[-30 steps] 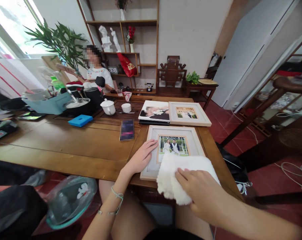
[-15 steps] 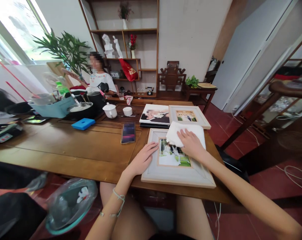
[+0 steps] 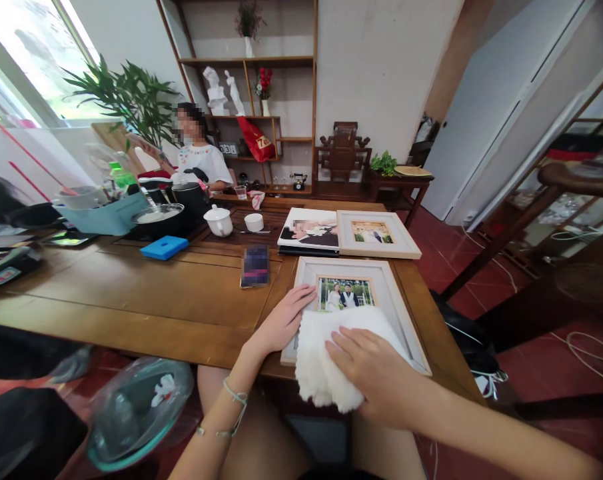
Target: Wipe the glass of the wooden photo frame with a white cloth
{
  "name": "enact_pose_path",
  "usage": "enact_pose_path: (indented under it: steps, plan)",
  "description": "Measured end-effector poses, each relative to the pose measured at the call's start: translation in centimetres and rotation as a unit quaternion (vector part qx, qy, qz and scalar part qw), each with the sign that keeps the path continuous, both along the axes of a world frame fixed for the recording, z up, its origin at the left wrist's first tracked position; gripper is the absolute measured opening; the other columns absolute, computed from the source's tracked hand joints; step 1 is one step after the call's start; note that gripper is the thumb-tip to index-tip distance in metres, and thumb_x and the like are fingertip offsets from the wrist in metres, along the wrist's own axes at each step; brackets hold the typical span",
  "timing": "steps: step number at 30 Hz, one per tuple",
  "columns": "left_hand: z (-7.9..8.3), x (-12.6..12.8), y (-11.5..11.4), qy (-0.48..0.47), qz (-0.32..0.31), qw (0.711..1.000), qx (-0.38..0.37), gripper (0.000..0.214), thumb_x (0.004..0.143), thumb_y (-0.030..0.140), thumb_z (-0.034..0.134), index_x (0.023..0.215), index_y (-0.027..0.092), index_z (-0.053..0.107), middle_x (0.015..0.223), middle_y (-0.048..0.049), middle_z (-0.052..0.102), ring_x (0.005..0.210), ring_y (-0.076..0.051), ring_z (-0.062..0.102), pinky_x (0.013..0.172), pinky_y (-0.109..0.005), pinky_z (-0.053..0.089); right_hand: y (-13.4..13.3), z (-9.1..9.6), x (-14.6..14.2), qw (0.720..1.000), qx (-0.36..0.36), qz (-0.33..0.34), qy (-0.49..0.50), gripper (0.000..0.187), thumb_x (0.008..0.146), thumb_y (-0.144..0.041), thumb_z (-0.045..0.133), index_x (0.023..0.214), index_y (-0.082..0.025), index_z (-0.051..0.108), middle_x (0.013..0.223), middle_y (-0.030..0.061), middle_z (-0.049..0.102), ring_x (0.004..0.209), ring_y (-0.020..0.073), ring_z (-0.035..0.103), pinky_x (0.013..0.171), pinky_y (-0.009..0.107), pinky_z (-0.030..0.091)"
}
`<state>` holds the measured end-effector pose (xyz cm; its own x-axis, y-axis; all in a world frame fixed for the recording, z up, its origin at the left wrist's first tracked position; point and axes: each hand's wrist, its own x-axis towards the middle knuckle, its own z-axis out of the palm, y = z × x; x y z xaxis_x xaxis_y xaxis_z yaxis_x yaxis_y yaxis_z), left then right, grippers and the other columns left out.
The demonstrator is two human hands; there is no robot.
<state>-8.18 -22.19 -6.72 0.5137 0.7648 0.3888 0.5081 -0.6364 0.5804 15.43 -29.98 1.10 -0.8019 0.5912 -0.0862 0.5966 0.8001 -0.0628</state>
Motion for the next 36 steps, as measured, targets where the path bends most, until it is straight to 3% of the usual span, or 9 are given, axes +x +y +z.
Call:
enact_pose_path:
  steps: [5,9,15,19,23,27,29,32,36]
  plan:
    - [0.1,0.0,-0.1,0.009,0.009,1.000,-0.002,0.052,0.091,0.009,0.038,0.141,0.021,0.047,0.148,-0.0094,0.045,0.141,-0.023,0.033,0.119,-0.052,0.026,6.8,-1.5,1.4,0.989,0.061,-0.129,-0.026,0.074,0.068,-0.006,0.054,0.141,-0.004,0.041,0.150,0.0219,0.038,0.141,0.0366,0.027,0.112,0.050,0.028]
    - [0.1,0.0,0.0,0.010,0.004,1.000,0.003,0.053,0.091,0.008,0.038,0.142,0.021,0.046,0.149,-0.0093,0.044,0.142,-0.024,0.032,0.119,-0.052,0.026,11.4,-1.9,1.9,0.976,0.126,-0.180,-0.012,0.072,0.070,-0.004,0.053,0.141,-0.003,0.041,0.149,0.0222,0.039,0.140,0.0375,0.028,0.111,0.049,0.028]
    - [-0.1,0.0,0.2,0.007,0.002,1.000,0.009,0.054,0.091,0.009,0.038,0.142,0.024,0.045,0.149,-0.0081,0.044,0.141,-0.024,0.032,0.119,-0.054,0.024,12.5,-2.2,0.7,0.972,0.150,-0.179,0.026,0.070,0.072,-0.002,0.049,0.142,-0.003,0.040,0.150,0.0184,0.039,0.140,0.0357,0.028,0.111,0.047,0.028]
    - [0.0,0.0,0.2,0.011,0.001,1.000,0.006,0.054,0.091,0.009,0.037,0.142,0.024,0.045,0.149,-0.0083,0.044,0.142,-0.024,0.032,0.118,-0.054,0.024,12.6,-2.3,0.4,0.965,0.161,-0.206,0.026,0.074,0.072,-0.001,0.047,0.145,-0.006,0.035,0.153,0.0182,0.035,0.142,0.0359,0.024,0.110,0.053,0.026]
    - [0.0,0.1,0.1,0.013,0.005,1.000,0.000,0.051,0.093,0.011,0.036,0.141,0.022,0.046,0.149,-0.0090,0.044,0.142,-0.024,0.032,0.119,-0.053,0.024,11.4,-1.7,-0.3,0.973,0.131,-0.191,-0.012,0.062,0.074,-0.003,0.047,0.136,-0.003,0.047,0.140,0.0221,0.051,0.130,0.0361,0.043,0.102,0.049,0.037]
    - [-0.3,0.1,0.2,-0.008,0.008,1.000,-0.001,0.045,0.096,0.016,0.035,0.139,0.019,0.049,0.148,-0.0108,0.044,0.141,-0.023,0.033,0.119,-0.050,0.024,7.0,-0.4,-2.4,0.983,0.094,-0.155,-0.037,0.041,0.075,-0.009,0.051,0.113,-0.002,0.063,0.107,0.0231,0.068,0.095,0.0322,0.065,0.076,0.038,0.050]
    - [-0.5,0.0,0.3,-0.022,0.005,1.000,-0.001,0.044,0.097,0.019,0.034,0.138,0.018,0.049,0.147,-0.0119,0.045,0.140,-0.024,0.034,0.119,-0.050,0.025,4.1,0.1,-3.6,0.989,0.080,-0.119,-0.044,0.040,0.073,-0.013,0.055,0.111,-0.001,0.065,0.103,0.0228,0.069,0.088,0.0308,0.066,0.074,0.037,0.050]
    - [-0.6,-0.1,0.6,-0.039,-0.007,0.999,0.004,0.044,0.097,0.026,0.036,0.139,0.019,0.047,0.146,-0.0129,0.047,0.139,-0.025,0.036,0.118,-0.050,0.027,0.8,0.4,-4.9,0.996,0.073,-0.030,-0.036,0.048,0.074,-0.018,0.056,0.118,0.002,0.060,0.114,0.0259,0.065,0.098,0.0336,0.063,0.082,0.040,0.049]
    - [-0.6,-0.1,0.6,-0.034,-0.017,0.999,0.006,0.045,0.097,0.027,0.038,0.141,0.019,0.045,0.147,-0.0132,0.046,0.139,-0.026,0.036,0.118,-0.051,0.026,-0.6,0.2,-4.9,0.996,0.076,0.034,-0.021,0.055,0.076,-0.022,0.057,0.123,0.005,0.055,0.121,0.0298,0.060,0.110,0.0366,0.057,0.087,0.042,0.046]
